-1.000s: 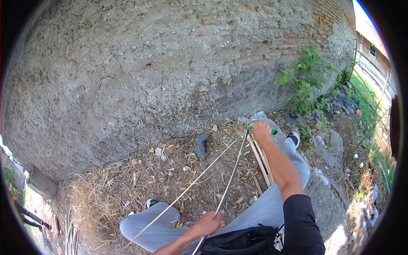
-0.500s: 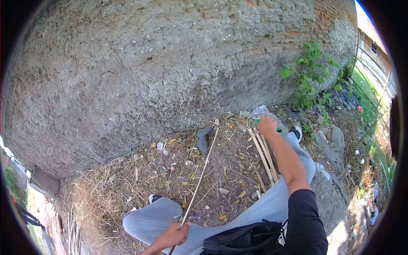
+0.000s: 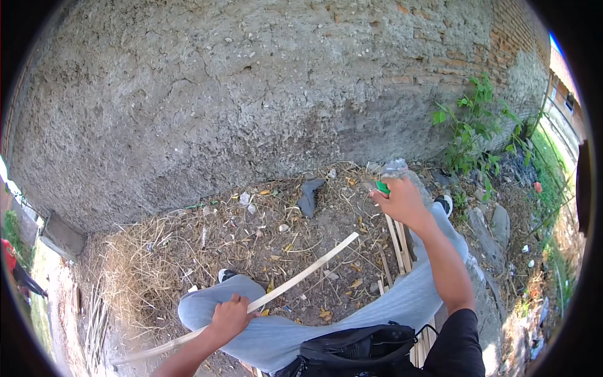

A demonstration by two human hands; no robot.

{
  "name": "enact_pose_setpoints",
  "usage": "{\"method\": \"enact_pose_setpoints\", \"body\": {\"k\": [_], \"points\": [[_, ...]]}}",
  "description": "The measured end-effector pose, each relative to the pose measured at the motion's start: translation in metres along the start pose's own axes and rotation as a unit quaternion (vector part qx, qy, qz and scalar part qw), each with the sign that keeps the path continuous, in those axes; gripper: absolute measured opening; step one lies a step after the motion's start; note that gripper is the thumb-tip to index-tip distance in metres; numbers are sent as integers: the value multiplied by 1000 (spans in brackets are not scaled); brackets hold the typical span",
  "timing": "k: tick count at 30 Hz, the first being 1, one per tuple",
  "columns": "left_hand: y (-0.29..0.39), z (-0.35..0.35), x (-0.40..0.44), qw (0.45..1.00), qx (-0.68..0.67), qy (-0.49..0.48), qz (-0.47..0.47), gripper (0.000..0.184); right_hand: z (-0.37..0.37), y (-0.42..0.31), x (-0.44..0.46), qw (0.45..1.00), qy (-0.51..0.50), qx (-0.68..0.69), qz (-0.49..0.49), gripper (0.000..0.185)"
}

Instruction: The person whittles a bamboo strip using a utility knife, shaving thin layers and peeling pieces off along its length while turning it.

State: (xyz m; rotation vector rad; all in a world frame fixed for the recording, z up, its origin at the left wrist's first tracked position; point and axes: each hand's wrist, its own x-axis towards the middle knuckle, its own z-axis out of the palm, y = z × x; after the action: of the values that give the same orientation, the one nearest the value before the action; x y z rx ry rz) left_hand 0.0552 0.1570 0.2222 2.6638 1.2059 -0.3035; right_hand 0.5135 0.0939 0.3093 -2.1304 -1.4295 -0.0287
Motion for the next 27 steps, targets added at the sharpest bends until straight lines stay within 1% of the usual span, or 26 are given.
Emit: {"method": "enact_pose_setpoints", "body": {"k": [1, 2, 3, 4, 5, 6, 8, 9, 10, 11, 12, 13, 14, 15, 16, 18, 19, 20, 22, 23, 25, 27], "points": [[-2, 2, 2, 1000, 16, -2, 5, 58, -7, -3, -6, 1000, -3, 1, -2, 27], [-2, 1, 2, 999, 33, -6, 11, 56, -13, -3, -12, 1000, -3, 1, 19, 30], [-1, -5, 2, 999, 31, -8, 9, 56, -15, -1, -17, 999, -2, 0, 40, 33], [0, -16, 3, 1000, 15, 1, 21, 52, -14, 4, -21, 999, -3, 0, 39, 33], [0, -25, 6, 999, -1, 11, 34, 49, -11, 11, -23, 997, 9, 43, 69, 35], [-4, -29, 10, 999, -1, 13, 33, 49, -8, 16, -23, 991, 23, 87, 97, 37], [-13, -36, 17, 995, 55, 79, 41, 38, 4, 28, -20, 993, 38, 65, 93, 36], [-11, -45, 21, 994, 57, 79, 40, 38, 8, 32, -21, 994, 52, 43, 91, 36], [-8, -57, 25, 990, 74, 115, 31, 33, 9, 30, -23, 993, 53, 45, 92, 36], [-5, -68, 30, 984, 90, 153, 22, 28, 11, 24, -26, 997, 43, 47, 51, 34], [-3, -77, 36, 983, 92, 155, 22, 28, 14, 18, -28, 998, 34, 47, 8, 33], [-1, -85, 43, 980, 63, 187, 38, 24, 24, 17, -30, 998, 36, 47, 7, 33], [1, -90, 47, 974, 34, 219, 54, 21, 42, 19, -32, 991, 80, 64, -92, 35], [4, -90, 54, 968, 36, 244, 52, 16, 53, 17, -34, 971, 124, 78, -191, 41], [8, -91, 62, 967, 38, 247, 54, 16, 52, 8, -38, 970, 129, 77, -192, 41], [20, -94, 75, 962, -17, 249, 112, 15, 50, -9, -44, 979, 81, 40, -181, 53], [30, -98, 81, 957, -43, 251, 141, 15, 52, -10, -43, 972, 90, 12, -215, 60], [38, -101, 88, 957, -43, 251, 143, 15, 55, -11, -41, 973, 91, 11, -214, 60], [49, -100, 102, 952, -80, 230, 183, 16, 63, -10, -38, 959, 121, 9, -257, 48], [43, -86, 118, 936, -118, 257, 208, 21, 68, -7, -36, 959, 119, 8, -256, 48], [48, -79, 131, 930, -147, 274, 198, 24, 74, 0, -30, 947, 130, -1, -292, 41], [51, -69, 145, 922, -176, 291, 188, 27, 76, 4, -28, 948, 131, -2, -291, 37]]}}
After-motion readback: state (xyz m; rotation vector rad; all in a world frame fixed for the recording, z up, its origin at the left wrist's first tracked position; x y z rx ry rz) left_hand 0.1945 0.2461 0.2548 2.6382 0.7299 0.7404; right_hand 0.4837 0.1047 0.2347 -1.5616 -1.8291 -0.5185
